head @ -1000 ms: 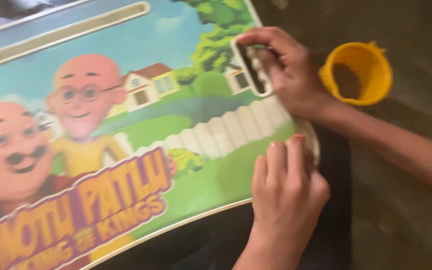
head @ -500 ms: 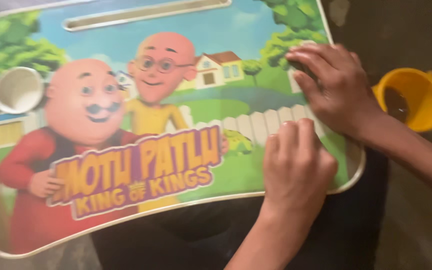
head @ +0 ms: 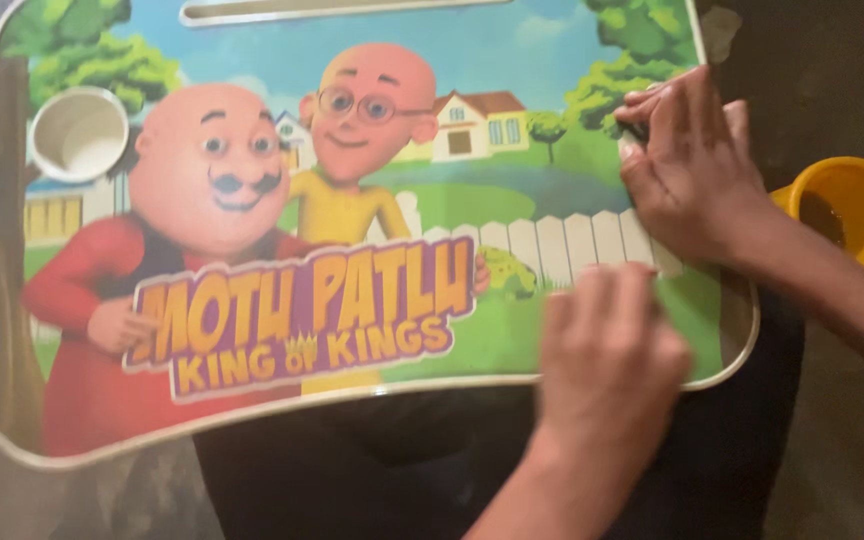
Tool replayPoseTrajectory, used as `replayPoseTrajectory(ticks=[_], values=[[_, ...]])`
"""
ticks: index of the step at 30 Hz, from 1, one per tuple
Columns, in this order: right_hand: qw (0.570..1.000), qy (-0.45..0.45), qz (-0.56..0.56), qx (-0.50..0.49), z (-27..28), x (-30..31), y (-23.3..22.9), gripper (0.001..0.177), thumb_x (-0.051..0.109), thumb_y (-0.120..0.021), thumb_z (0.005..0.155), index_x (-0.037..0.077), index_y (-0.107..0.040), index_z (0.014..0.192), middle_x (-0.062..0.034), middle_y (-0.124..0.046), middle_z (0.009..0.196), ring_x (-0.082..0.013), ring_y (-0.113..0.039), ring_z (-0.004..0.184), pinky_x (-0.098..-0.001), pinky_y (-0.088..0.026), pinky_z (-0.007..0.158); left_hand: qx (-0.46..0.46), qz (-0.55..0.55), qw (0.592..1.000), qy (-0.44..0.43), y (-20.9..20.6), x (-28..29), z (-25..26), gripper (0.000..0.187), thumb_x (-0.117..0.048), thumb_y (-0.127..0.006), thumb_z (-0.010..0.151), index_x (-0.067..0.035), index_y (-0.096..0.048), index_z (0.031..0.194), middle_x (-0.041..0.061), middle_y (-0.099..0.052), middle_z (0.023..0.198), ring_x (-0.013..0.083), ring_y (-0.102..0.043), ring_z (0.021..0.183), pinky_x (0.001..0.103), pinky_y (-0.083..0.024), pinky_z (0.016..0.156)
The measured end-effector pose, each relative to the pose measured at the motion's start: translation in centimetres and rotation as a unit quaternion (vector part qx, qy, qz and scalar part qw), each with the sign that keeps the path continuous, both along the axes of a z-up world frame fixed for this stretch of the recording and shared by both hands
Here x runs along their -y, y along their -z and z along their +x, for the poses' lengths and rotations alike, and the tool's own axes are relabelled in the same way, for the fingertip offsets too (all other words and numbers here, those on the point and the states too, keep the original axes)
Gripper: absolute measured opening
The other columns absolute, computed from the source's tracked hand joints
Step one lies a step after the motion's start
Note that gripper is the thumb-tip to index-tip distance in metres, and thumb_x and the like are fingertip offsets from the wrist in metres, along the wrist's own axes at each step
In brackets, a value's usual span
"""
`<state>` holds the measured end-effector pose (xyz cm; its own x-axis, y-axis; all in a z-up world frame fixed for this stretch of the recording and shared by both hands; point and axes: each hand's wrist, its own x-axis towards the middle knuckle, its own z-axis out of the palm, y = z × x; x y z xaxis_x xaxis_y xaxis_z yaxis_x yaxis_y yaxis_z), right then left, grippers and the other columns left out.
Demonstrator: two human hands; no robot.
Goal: The person wipes a plastic tray with a red cloth, repeatedly dipping the cloth into a yellow cup of water to wet it. The tray is cleaned section by section, and the cloth is wrung out between dips.
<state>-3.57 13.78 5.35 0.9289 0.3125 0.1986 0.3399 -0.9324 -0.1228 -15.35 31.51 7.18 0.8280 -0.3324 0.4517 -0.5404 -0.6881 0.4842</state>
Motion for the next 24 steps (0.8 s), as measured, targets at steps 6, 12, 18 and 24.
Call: replayPoseTrajectory(ticks=[6, 12, 18, 24], values=[[0.999, 0.043, -0.009, -0.018, 0.4, -0.3, -0.1, 0.028, 0.019, -0.049, 0.096, 0.003, -0.050, 0.119, -0.0138, -0.044, 0.124, -0.0255, -0.048, 0.123, -0.0491, -0.035, 0.099, 0.028, 0.013, 0.999, 0.040, -0.7, -8.9, 3.4, 0.034, -0.007, -0.065, 0.077, 0.003, -0.076, 0.107, 0.011, -0.062, 0.107, 0.0311, -0.057, 0.101, 0.042, -0.048, 0.086], [0.999, -0.005, 0.032, -0.019, -0.4, -0.3, -1.0, 0.035, 0.016, -0.051, 0.093, 0.001, -0.051, 0.124, -0.0128, -0.044, 0.130, -0.0252, -0.047, 0.128, -0.0477, -0.036, 0.103, 0.044, 0.080, 0.975, 0.204, 0.3, -7.8, 10.2, 0.017, -0.016, -0.066, 0.096, -0.002, -0.074, 0.093, 0.008, -0.061, 0.105, 0.0297, -0.057, 0.100, 0.040, -0.050, 0.086], [1.000, 0.002, 0.004, -0.010, -0.2, 0.0, 0.1, 0.028, 0.014, -0.052, 0.091, 0.002, -0.052, 0.116, -0.0144, -0.044, 0.127, -0.0258, -0.050, 0.124, -0.0463, -0.038, 0.100, 0.019, 0.051, 0.962, 0.268, -0.4, -13.4, 8.3, 0.033, -0.014, -0.069, 0.076, 0.000, -0.076, 0.105, 0.004, -0.059, 0.104, 0.0253, -0.054, 0.094, 0.039, -0.050, 0.082], [1.000, -0.008, 0.027, -0.012, -0.1, -0.6, -0.9, 0.031, 0.011, -0.054, 0.090, 0.001, -0.052, 0.119, -0.0135, -0.046, 0.132, -0.0274, -0.052, 0.123, -0.0475, -0.040, 0.099, 0.123, 0.026, 0.986, 0.109, 0.7, -8.4, 11.3, 0.024, -0.015, -0.068, 0.065, -0.008, -0.074, 0.086, 0.008, -0.062, 0.104, 0.0335, -0.059, 0.103, 0.044, -0.048, 0.079]])
